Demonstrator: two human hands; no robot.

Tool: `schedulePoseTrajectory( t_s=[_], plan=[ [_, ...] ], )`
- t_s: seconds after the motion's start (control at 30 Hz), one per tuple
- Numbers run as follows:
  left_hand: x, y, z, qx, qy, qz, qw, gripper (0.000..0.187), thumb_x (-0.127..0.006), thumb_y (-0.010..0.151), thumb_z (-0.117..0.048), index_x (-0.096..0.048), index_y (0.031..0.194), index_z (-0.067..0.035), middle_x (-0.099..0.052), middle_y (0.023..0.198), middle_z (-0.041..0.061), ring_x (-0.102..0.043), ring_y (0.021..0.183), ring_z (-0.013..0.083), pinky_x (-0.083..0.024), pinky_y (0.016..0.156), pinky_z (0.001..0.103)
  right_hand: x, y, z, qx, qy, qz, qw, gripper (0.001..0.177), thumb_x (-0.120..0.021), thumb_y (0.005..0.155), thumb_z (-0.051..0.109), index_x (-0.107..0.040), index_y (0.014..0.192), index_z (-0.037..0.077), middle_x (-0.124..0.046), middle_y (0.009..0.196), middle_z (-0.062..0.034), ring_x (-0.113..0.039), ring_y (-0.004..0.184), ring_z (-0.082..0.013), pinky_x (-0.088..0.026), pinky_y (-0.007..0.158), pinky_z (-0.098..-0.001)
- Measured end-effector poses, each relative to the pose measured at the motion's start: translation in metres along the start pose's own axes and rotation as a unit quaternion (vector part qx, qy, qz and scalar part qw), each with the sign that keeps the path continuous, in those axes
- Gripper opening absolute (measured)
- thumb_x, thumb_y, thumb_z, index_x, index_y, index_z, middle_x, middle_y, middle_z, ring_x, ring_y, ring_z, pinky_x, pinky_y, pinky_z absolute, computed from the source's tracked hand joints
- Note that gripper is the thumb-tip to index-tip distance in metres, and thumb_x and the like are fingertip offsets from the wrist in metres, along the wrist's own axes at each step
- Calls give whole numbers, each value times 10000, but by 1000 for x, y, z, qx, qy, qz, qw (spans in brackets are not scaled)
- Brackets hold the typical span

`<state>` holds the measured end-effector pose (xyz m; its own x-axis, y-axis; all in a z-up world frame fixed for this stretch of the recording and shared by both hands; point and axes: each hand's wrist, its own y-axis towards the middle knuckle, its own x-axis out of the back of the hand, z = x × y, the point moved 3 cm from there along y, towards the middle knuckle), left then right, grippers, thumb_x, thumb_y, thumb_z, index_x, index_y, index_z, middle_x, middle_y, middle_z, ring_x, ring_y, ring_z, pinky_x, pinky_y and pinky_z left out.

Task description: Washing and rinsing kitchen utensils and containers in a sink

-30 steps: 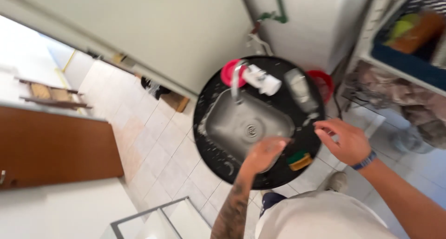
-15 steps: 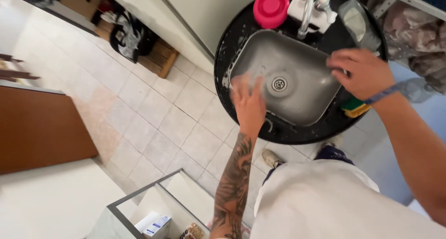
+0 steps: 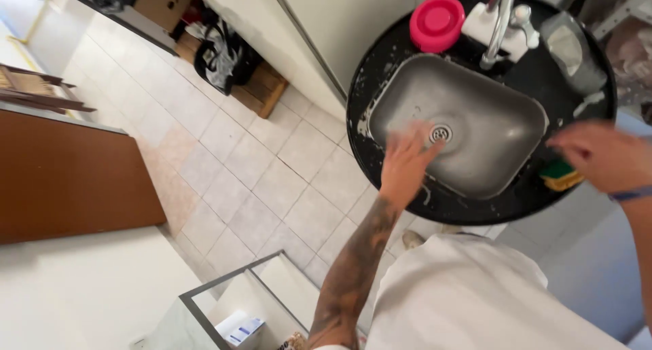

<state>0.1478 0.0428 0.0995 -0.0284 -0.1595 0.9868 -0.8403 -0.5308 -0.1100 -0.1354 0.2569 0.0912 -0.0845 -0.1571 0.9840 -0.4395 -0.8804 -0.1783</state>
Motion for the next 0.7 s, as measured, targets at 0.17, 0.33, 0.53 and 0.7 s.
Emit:
schedulePoseTrajectory(
  t_s=[0.17,0.33,0.53,0.7],
  plan=[
    [4,-75,35,107,-419,-122,893,497,-681,943,-361,-596,1381,-142,-635,1375,50,-734,1044,213,-564,896,365,-109,-48,-35,24,-261,-68,963,759,-639,667,797,-580,1381,548,-602,1471,259,-619,1305,4,-467,1222,-167],
    [-115,-171,93,330,-547,-170,750,331,-687,954,-237,-652,1262,-120,-737,1205,35,-751,894,149,-584,810,273,-188,-22,-76,101,-52,-83,990,430,-671,846,500,-685,1265,407,-640,1369,142,-650,1249,-54,-516,1066,-252],
    [-142,-234,103,504,-597,-233,579,288,-634,973,-239,-659,1209,-75,-779,1088,110,-765,751,205,-590,619,282,-85,47,16,109,-39,151,982,498,-643,821,586,-585,1287,421,-587,1406,157,-656,1266,-151,-600,1018,-339],
    [-154,-235,131,477,-550,-262,634,419,-676,924,-324,-667,1279,-103,-737,1248,52,-809,770,213,-642,644,299,-261,75,-68,103,-172,141,969,1032,-802,566,768,-378,1454,458,-581,1425,188,-554,1402,-74,-442,1237,-366]
  ],
)
